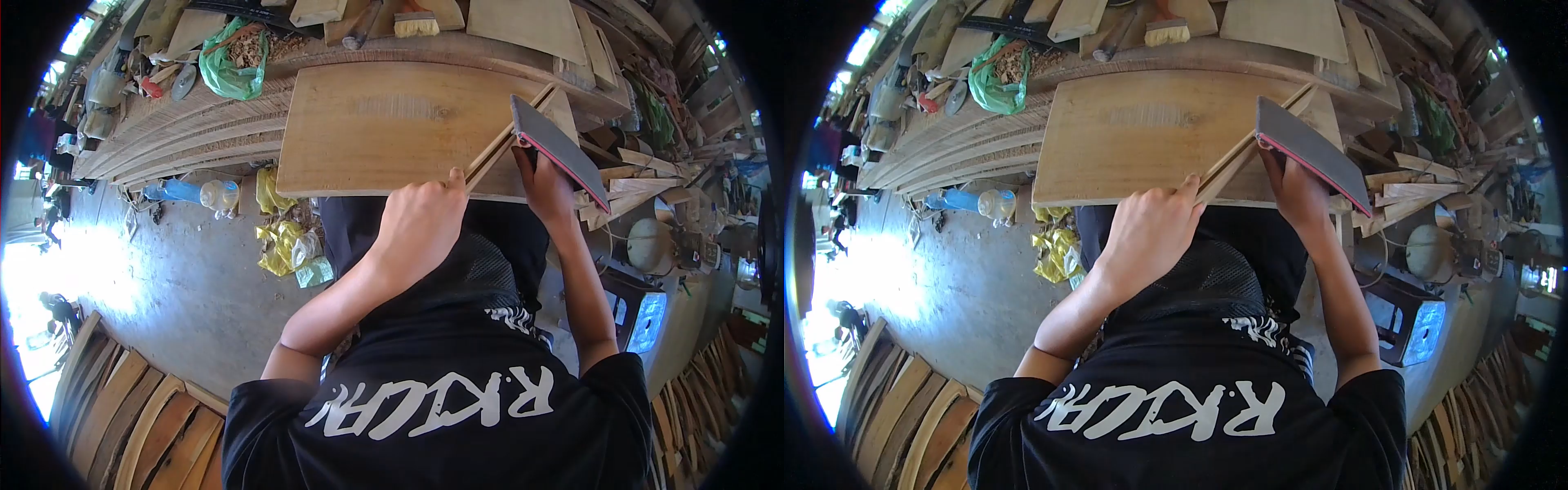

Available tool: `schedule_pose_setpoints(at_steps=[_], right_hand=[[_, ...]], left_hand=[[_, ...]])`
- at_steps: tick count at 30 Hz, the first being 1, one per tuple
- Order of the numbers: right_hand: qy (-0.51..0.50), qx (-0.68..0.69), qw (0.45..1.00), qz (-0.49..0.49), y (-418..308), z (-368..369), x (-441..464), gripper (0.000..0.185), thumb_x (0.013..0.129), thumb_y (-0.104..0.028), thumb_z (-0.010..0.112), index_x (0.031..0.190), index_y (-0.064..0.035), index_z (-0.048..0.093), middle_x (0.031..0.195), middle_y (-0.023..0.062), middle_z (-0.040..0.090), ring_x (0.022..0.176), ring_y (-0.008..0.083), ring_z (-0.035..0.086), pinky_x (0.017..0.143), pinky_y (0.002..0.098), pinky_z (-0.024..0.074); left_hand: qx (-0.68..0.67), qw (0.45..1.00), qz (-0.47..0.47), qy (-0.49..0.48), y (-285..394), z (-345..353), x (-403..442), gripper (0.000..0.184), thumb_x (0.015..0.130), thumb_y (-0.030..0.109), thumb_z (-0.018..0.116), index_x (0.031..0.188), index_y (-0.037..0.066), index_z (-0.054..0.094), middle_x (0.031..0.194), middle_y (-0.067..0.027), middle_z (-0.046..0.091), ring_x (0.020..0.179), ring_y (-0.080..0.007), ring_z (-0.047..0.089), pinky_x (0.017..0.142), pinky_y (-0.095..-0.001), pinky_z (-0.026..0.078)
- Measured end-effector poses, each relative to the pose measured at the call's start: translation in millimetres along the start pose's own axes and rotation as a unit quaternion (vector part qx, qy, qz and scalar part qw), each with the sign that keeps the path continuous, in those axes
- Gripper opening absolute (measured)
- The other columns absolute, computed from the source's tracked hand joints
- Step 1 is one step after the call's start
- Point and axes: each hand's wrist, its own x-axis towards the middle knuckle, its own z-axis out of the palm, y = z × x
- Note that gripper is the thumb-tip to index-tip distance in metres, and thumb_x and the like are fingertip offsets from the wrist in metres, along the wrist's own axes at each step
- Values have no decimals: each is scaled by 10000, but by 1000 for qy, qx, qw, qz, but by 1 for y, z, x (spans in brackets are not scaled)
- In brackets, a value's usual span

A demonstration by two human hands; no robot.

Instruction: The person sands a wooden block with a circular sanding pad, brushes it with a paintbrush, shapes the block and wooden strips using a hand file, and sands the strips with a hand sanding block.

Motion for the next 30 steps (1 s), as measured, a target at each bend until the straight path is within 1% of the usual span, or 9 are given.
schedule_pose_setpoints(at_steps=[4,10,11,14,20,24,25,28,30], right_hand=[[26,-26,999,-15,-7,-3,2,330,1013,-361,655,1165,-71,697,1037,187,707,952,409,679,796,477,523],[13,-63,998,-27,4,6,-2,381,1016,-387,641,1187,-50,690,1059,220,703,965,426,676,798,493,534],[12,-61,998,-24,4,7,-3,393,1022,-392,630,1196,-43,680,1070,232,698,975,441,670,808,503,531],[0,-58,998,-10,1,7,-8,417,1035,-404,606,1212,-30,661,1086,255,690,988,470,659,823,523,526],[38,-42,998,-18,-2,5,-4,407,1023,-394,631,1179,-20,655,1030,236,699,942,465,671,794,519,526],[84,10,996,7,3,11,5,385,1016,-360,653,1145,3,641,993,247,690,917,468,670,788,520,519],[92,25,995,15,4,13,6,378,1014,-349,659,1136,8,637,984,253,685,910,469,668,788,521,516],[92,38,993,62,-2,16,8,294,971,-235,715,1176,-48,621,970,168,695,860,372,688,761,482,511],[95,60,992,62,1,16,9,292,973,-237,712,1162,-36,617,947,162,696,837,353,690,758,474,513]], left_hand=[[-98,995,-22,18,-2,0,-2,327,963,217,644,1178,-26,681,787,-258,700,763,-443,696,735,-509,564],[-333,943,-2,11,-34,4,-6,480,933,377,712,1150,-50,685,884,-297,708,884,-470,701,820,-467,554],[-340,937,-20,-70,-45,4,-8,664,906,462,741,1299,-59,615,1071,-315,703,989,-459,695,884,-432,544],[-284,957,49,-36,-57,19,-26,766,904,462,734,1429,-49,506,1222,-314,665,1064,-441,681,930,-419,528],[-497,865,14,-66,-58,15,-36,746,934,172,718,1570,-5,370,1273,-204,633,1068,-242,660,960,-355,512],[-642,753,-56,-128,-35,-24,-34,745,956,67,647,1617,10,309,1328,-201,593,1052,-256,659,894,-344,537],[-665,731,-61,-138,-37,-17,-29,702,1025,198,602,1617,-6,285,1362,-258,568,1047,-282,670,840,-360,572],[-882,434,-61,-175,-33,-15,-20,691,1087,360,495,1609,-31,266,1407,-294,534,1008,-293,679,815,-396,594],[-898,390,-116,-168,-22,-12,-14,663,1116,420,399,1579,-43,292,1251,-278,617,816,-256,682,650,-352,596]])
